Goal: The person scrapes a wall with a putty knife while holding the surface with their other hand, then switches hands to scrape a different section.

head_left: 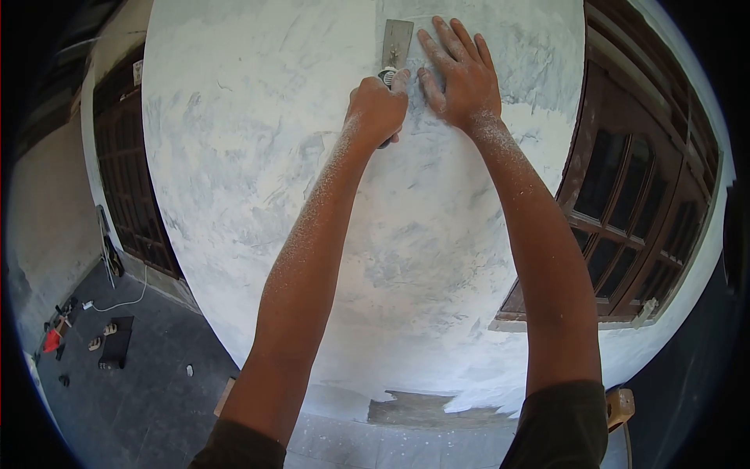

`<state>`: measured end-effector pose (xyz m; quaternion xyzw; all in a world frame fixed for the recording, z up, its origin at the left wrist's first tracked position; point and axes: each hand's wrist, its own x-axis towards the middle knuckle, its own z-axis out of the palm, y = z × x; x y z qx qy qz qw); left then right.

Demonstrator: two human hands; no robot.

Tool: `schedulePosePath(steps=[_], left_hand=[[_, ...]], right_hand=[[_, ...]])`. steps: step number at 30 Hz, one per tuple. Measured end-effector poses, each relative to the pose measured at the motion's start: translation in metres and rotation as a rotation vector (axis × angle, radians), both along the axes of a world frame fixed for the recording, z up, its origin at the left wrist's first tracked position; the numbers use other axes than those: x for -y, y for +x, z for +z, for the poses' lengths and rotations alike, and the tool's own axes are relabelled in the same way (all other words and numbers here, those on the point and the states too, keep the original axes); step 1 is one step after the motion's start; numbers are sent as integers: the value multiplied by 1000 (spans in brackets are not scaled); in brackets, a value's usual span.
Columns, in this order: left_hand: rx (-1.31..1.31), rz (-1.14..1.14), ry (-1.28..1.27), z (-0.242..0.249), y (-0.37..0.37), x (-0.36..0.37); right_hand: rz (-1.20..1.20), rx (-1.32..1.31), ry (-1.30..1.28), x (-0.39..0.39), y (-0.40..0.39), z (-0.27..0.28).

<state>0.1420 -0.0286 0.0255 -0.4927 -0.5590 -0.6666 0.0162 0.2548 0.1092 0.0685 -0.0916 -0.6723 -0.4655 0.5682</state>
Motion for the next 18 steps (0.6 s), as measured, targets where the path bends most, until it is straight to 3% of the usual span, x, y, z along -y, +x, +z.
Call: schedulePosePath(steps=[3,5,10,14,16,18], left_hand=[[-160,-67,19,64,-14,-10],[-162,-51,-11,69,-15,0],[-15,20,-36,2,-10,7],[-122,-76,7,68,-14,8],[-144,-84,19,71,-17,11],[-67,-50,16,37,-13,12]], right_hand=[[-19,5,-23,7,1,-2],[28,12,-14,5,1,-1],[27,11,-4,2,-1,-4],[10,2,-4,3,1,-1],[5,4,-12,2,1,-3],[5,5,-9,1,1,-1]])
